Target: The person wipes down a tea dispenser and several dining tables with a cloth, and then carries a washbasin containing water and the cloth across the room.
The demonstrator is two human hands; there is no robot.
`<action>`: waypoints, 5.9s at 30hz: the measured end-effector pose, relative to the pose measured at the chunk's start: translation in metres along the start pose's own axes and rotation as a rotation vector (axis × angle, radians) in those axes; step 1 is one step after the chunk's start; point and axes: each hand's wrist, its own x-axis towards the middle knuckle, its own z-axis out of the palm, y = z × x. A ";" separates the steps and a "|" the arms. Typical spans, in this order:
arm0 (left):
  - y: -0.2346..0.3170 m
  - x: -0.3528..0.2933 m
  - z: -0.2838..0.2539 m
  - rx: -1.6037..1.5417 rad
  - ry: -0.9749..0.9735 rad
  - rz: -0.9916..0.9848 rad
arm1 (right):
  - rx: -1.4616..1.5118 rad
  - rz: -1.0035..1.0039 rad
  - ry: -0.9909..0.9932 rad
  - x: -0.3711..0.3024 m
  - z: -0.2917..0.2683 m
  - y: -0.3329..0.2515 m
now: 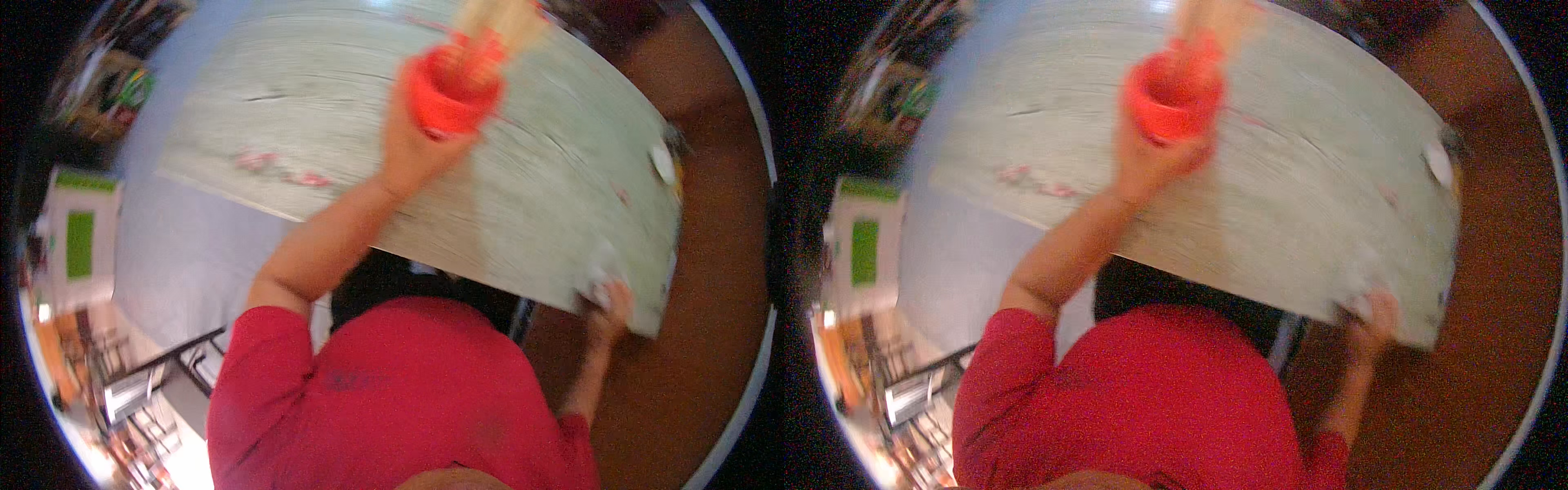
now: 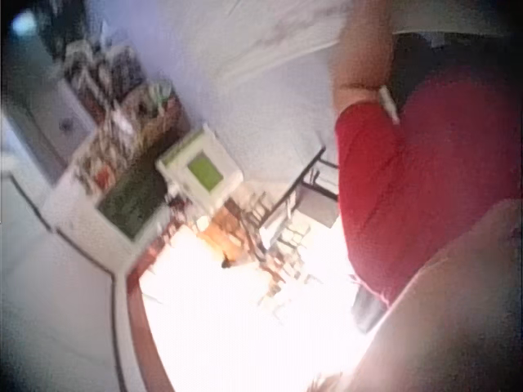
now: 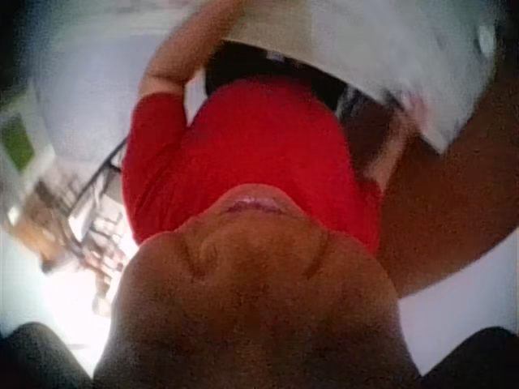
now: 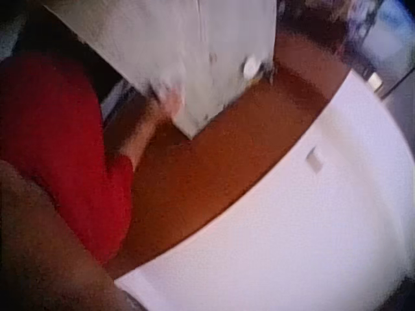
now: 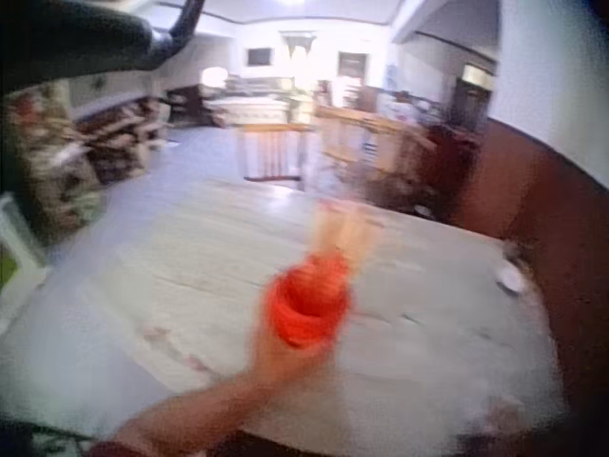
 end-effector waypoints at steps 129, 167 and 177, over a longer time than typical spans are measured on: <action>-0.013 0.029 -0.021 -0.131 -0.095 0.009 | 0.816 -0.309 -0.271 0.179 0.036 -0.181; -0.035 0.023 -0.228 1.174 -0.249 -0.193 | 1.076 -0.236 0.084 0.174 0.087 -0.211; 0.051 -0.073 -0.090 0.933 -0.698 0.270 | 1.156 0.085 -0.001 0.183 0.092 -0.205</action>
